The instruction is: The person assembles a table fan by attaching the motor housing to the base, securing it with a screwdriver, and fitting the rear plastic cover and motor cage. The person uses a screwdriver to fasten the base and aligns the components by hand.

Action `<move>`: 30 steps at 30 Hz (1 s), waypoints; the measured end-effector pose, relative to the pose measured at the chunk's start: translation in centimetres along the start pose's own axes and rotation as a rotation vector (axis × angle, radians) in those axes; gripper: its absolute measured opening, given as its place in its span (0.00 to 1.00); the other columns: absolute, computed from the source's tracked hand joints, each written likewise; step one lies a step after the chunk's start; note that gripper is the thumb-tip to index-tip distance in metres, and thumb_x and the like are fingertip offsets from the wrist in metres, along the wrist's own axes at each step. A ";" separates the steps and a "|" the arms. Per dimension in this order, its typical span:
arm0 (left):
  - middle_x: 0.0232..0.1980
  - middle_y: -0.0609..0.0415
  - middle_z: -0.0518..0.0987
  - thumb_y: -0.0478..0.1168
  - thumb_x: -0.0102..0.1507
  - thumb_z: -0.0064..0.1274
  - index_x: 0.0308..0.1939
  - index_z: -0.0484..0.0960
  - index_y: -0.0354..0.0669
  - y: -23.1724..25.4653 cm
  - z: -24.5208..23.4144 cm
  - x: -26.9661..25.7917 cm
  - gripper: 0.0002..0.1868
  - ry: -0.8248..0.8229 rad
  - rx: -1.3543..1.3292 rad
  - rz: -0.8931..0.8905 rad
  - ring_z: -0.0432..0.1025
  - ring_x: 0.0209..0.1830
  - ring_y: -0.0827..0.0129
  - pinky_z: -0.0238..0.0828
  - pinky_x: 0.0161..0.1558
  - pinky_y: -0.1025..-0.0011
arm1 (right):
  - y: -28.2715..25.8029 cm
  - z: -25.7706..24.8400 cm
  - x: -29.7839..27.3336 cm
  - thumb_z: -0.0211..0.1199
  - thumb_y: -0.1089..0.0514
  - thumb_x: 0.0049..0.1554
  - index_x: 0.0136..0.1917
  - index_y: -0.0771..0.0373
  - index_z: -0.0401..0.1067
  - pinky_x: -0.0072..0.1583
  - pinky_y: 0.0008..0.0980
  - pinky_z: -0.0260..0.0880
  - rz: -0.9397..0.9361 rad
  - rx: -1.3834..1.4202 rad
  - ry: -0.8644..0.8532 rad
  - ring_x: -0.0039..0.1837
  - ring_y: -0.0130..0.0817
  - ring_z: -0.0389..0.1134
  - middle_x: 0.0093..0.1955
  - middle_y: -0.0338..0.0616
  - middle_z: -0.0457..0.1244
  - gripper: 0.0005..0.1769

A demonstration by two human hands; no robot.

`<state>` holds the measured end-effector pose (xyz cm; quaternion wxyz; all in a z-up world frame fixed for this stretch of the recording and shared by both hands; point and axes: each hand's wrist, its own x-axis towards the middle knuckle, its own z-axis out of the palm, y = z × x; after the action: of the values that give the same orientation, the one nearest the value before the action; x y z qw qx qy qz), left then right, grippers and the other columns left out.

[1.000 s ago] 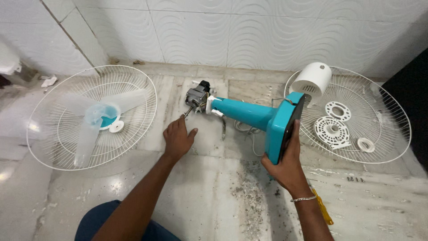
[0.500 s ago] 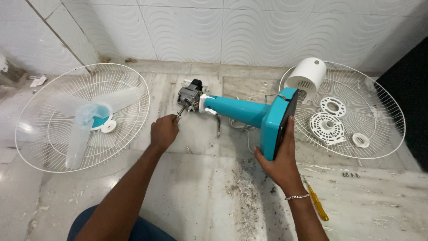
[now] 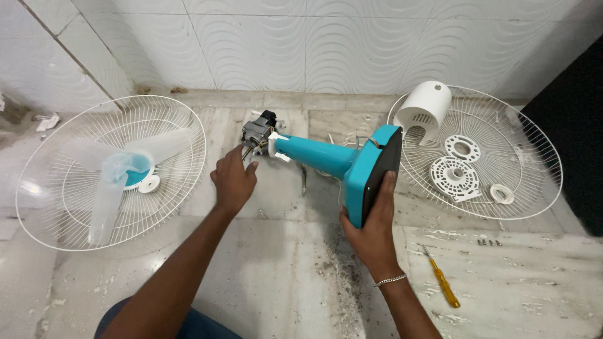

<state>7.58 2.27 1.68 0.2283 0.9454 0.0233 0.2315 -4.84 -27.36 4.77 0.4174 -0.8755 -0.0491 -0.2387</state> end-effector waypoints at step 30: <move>0.76 0.36 0.66 0.53 0.60 0.58 0.77 0.63 0.46 16.6 -6.5 -3.9 0.43 -0.459 -0.564 0.320 0.47 0.83 0.40 0.54 0.74 0.52 | -1.3 0.5 -0.5 0.75 0.43 0.48 0.78 0.76 0.41 0.77 0.53 0.44 -0.086 -0.053 0.047 0.81 0.67 0.42 0.81 0.70 0.40 0.63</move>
<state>0.14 -10.41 12.46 0.4395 0.8644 -0.2402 0.0442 -5.45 -26.11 5.23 0.3845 -0.8774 -0.0707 -0.2780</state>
